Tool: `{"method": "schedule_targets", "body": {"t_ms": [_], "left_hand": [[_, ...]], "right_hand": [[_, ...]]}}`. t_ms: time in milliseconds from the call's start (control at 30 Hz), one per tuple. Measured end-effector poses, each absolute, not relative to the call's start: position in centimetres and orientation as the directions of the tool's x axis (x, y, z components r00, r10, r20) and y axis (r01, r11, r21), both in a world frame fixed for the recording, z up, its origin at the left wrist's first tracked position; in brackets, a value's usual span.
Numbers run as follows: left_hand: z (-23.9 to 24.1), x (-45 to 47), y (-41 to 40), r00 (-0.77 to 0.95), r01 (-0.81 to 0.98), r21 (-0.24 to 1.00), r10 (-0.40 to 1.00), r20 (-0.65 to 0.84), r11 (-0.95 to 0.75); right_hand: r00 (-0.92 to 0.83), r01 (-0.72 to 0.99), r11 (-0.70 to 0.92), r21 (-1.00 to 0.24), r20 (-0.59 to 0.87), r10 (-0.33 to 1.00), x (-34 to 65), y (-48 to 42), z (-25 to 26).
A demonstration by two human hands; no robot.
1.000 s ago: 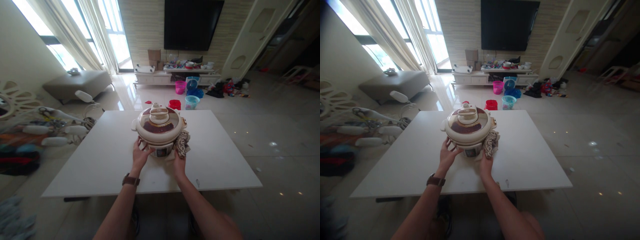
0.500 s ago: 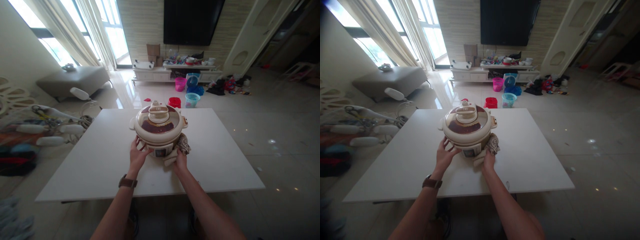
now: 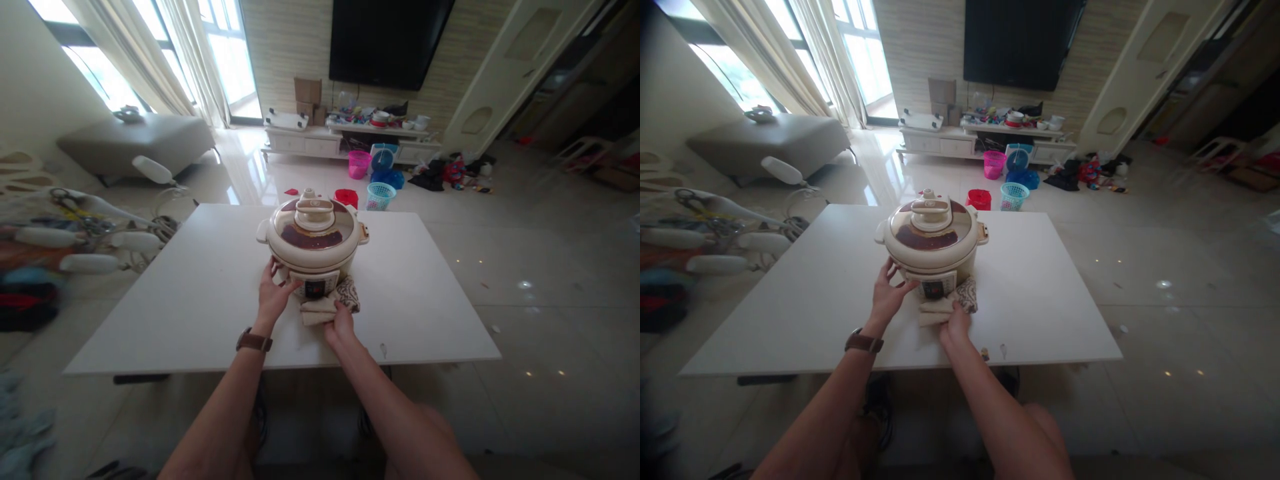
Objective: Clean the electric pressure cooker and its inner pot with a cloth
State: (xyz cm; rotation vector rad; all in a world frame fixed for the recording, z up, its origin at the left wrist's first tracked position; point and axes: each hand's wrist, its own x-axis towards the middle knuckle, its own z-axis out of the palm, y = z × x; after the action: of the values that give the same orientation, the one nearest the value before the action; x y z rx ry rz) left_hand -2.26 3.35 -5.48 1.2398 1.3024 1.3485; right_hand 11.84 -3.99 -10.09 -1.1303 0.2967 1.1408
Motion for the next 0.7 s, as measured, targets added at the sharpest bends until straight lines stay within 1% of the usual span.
{"method": "schedule_targets", "body": {"t_ms": [133,300,467,533,600,700], "left_hand": [[-5.2,-2.4,3.4,-0.144,0.063,0.996,0.987,0.074,-0.066],[-5.0,-2.7,3.8,-0.154,0.083,0.994,0.985,0.077,-0.064],[-4.8,-2.7,4.3,-0.15,0.065,0.997,0.987,0.059,-0.049],[-4.8,-2.7,4.4,-0.148,0.057,0.997,0.988,0.054,-0.046],[-4.9,-2.7,4.4,-0.143,0.066,0.997,0.988,0.053,-0.044],[-5.0,-2.7,4.2,-0.136,0.083,0.996,0.989,0.055,-0.044]], "right_hand": [[0.432,-0.853,-0.02,-0.522,-0.727,0.534,11.5,-3.6,-10.6],[0.379,-0.861,-0.083,-0.502,-0.74,0.556,11.9,-3.2,-10.9],[0.407,-0.845,-0.083,-0.528,-0.736,0.541,12.5,-2.6,-10.7],[0.454,-0.814,-0.074,-0.576,-0.71,0.538,13.2,-2.3,-10.5],[0.547,-0.745,-0.05,-0.665,-0.652,0.525,14.5,-1.8,-10.0],[0.701,-0.551,-0.046,-0.833,-0.491,0.518,16.7,-1.1,-8.7]]}}
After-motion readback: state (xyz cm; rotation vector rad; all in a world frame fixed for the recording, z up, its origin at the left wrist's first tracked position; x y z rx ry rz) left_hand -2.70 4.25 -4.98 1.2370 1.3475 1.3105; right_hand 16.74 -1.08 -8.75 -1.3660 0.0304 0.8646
